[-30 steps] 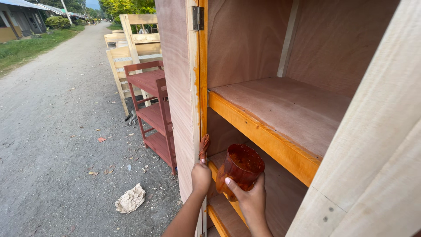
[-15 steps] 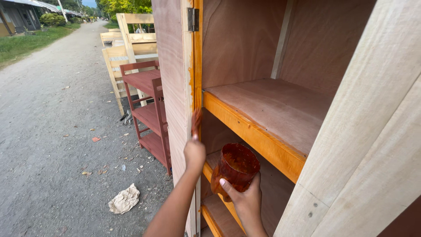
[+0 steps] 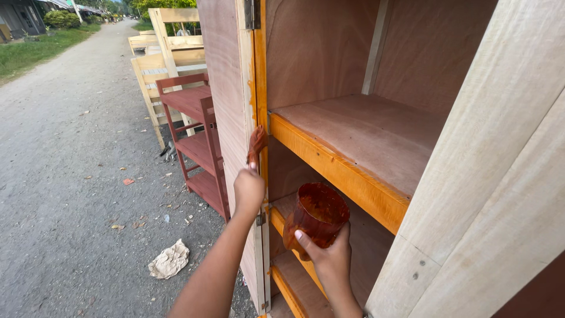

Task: The person applies orange wood stain to a wooden cabinet, wiping the stain onto the frame edges, top rail, and interior shelf edges with a cloth, dipping it into a cut plastic bottle holding the stain. They work around the cabinet, opening a door to reach the interior frame and shelves.

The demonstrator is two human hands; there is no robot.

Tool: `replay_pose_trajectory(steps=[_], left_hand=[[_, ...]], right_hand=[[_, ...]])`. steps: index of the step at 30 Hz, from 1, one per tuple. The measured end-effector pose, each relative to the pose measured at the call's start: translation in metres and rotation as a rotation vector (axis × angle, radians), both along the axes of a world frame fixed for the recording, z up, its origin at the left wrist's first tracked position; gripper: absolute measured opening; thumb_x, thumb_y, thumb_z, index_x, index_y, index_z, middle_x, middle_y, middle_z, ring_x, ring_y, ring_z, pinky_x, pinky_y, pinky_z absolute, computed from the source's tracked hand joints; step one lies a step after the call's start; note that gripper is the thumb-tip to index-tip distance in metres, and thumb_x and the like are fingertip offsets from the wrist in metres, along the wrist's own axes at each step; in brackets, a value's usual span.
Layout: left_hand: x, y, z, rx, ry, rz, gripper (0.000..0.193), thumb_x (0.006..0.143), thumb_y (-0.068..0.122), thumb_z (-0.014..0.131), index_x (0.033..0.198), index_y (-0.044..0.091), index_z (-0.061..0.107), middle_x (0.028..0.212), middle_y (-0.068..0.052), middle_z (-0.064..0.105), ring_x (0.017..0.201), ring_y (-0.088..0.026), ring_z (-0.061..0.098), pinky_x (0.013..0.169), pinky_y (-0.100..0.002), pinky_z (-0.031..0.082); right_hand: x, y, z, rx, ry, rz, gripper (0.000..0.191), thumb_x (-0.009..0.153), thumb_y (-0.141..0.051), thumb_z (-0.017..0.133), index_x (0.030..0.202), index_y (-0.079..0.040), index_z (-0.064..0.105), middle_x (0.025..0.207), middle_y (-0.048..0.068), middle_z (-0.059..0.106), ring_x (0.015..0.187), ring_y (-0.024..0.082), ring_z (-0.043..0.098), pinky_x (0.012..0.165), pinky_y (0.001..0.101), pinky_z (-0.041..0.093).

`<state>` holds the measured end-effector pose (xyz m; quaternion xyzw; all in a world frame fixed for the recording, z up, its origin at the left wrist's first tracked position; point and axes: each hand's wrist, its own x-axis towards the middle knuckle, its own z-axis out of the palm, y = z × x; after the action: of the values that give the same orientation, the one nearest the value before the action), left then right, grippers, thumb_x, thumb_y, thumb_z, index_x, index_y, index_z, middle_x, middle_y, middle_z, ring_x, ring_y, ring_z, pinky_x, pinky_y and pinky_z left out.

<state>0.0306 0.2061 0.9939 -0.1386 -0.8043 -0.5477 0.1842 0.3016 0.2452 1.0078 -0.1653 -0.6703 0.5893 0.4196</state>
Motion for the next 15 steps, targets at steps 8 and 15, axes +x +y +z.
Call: replay_pose_trajectory(steps=[8, 15], left_hand=[[0.011, -0.011, -0.160, -0.165, -0.114, 0.052, 0.032, 0.101, 0.022, 0.048, 0.091, -0.006, 0.062, 0.082, -0.034, 0.068, 0.080, -0.052, 0.068, 0.072, -0.058, 0.054], [-0.005, 0.007, -0.214, -0.295, -0.128, -0.044, 0.036, 0.097, 0.022, 0.049, 0.082, -0.004, 0.069, 0.082, -0.031, 0.070, 0.081, -0.048, 0.070, 0.073, -0.054, 0.056]], right_hand=[[-0.020, -0.006, -0.024, 0.009, -0.076, -0.041, 0.077, 0.071, -0.024, 0.088, 0.133, -0.004, 0.046, 0.121, 0.014, 0.072, 0.110, 0.022, 0.073, 0.094, 0.0349, 0.057], [-0.023, -0.008, -0.052, -0.044, -0.208, -0.098, 0.077, 0.069, -0.024, 0.089, 0.130, -0.005, 0.046, 0.119, 0.014, 0.072, 0.111, 0.023, 0.073, 0.095, 0.0362, 0.057]])
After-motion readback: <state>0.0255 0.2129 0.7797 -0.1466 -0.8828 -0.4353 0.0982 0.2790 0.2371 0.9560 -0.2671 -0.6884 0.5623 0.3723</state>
